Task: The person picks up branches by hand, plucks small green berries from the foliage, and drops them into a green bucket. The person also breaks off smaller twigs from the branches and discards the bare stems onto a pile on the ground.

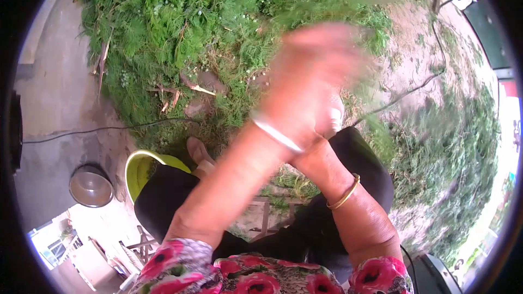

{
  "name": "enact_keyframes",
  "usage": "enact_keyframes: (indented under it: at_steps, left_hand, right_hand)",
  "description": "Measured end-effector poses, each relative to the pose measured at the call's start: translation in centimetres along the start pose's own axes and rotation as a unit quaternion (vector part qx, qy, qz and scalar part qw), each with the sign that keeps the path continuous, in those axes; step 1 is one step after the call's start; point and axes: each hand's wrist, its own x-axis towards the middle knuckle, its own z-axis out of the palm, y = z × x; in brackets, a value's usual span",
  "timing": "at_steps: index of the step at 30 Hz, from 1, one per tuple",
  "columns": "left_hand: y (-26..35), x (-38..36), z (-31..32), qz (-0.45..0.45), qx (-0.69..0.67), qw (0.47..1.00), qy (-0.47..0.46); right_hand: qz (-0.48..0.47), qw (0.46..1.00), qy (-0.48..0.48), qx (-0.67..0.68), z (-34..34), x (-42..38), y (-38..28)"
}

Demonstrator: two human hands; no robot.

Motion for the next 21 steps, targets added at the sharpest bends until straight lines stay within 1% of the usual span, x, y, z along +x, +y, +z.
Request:
enact_keyframes:
  at_steps: [1,2,3,4,5,6,7,8,9,10,11,12,13,14,15,16,18,19,20,21]
  left_hand:
    - [1.4,-1.4,6.0,0.258,-0.011,0.965,-0.049]
    - [4.3,-3.0,11.5,0.178,-0.019,0.956,-0.231]
    - [9.6,-1.4,12.4,0.270,0.209,0.731,-0.591]
    - [10.8,0.5,10.4,0.131,-0.004,0.806,-0.577]
    - [8.1,-1.8,11.2,0.110,-0.095,0.923,-0.357]
    - [5.2,-4.1,12.0,0.080,-0.177,0.974,-0.114]
    - [6.6,-1.0,5.4,0.034,-0.090,0.988,-0.123]
    - [4.8,-0.3,2.1,-0.132,-0.179,0.970,-0.096]
    - [2.3,-0.1,-2.0,-0.188,-0.062,0.979,-0.052]
    - [-1.3,-1.1,-5.2,-0.126,0.115,0.985,-0.010]
    - [-7.1,-2.7,-9.1,-0.183,0.164,0.969,-0.031]
    - [-9.5,-4.2,-12.5,-0.240,0.342,0.905,-0.080]
    - [-11.6,-5.6,-15.3,-0.385,0.376,0.832,-0.133]
    - [-15.9,-9.0,-18.4,-0.338,0.476,0.799,-0.148]
    - [-16.8,-10.2,-20.3,-0.395,0.505,0.747,-0.176]
    - [-17.7,-11.3,-22.1,-0.448,0.529,0.691,-0.204]
    - [-22.7,-15.2,-26.9,-0.444,0.581,0.657,-0.187]
    - [-24.8,-16.8,-28.3,-0.442,0.577,0.660,-0.192]
    - [-26.6,-18.3,-29.3,-0.482,0.533,0.684,-0.122]
    - [-26.7,-18.4,-29.1,-0.519,0.484,0.702,-0.051]
  right_hand:
    - [-0.038,0.999,0.015,0.020,0.6,0.0,0.1]
    - [0.015,0.984,-0.176,0.006,-3.6,1.0,-1.8]
    - [0.021,0.985,-0.170,0.029,-4.3,0.8,-1.9]
    - [0.029,0.985,-0.163,0.054,-4.5,0.7,-1.9]
    - [0.029,0.984,-0.166,0.055,-4.5,0.7,-1.9]
    - [0.036,0.991,-0.124,0.032,-4.2,0.6,-1.7]
    - [0.042,0.996,-0.081,0.010,-3.8,0.5,-1.6]
    - [-0.036,0.998,0.029,-0.036,-3.0,-1.6,-1.4]
    - [-0.088,0.995,0.016,-0.054,-1.7,-1.7,-0.4]
    - [-0.139,0.988,0.004,-0.071,-0.5,-1.4,0.3]
    - [-0.088,0.984,-0.103,-0.114,-2.7,-1.4,-1.4]
    - [-0.087,0.984,-0.108,-0.113,-2.9,-1.5,-1.5]
    - [-0.100,0.987,-0.107,-0.059,-2.9,-1.6,-1.6]
    - [-0.111,0.988,-0.103,-0.006,-2.7,-1.6,-1.6]
    - [-0.129,0.989,-0.055,-0.051,-2.4,-1.4,-1.7]
    - [-0.123,0.989,-0.059,-0.050,-2.3,-1.2,-1.8]
    - [-0.133,0.986,0.016,-0.101,-2.4,-0.9,-2.1]
    - [-0.128,0.985,0.034,-0.106,-2.4,-0.9,-2.2]
    - [-0.123,0.986,0.033,-0.109,-2.5,-0.8,-2.2]
    - [-0.120,0.987,0.003,-0.102,-2.7,-0.6,-2.3]
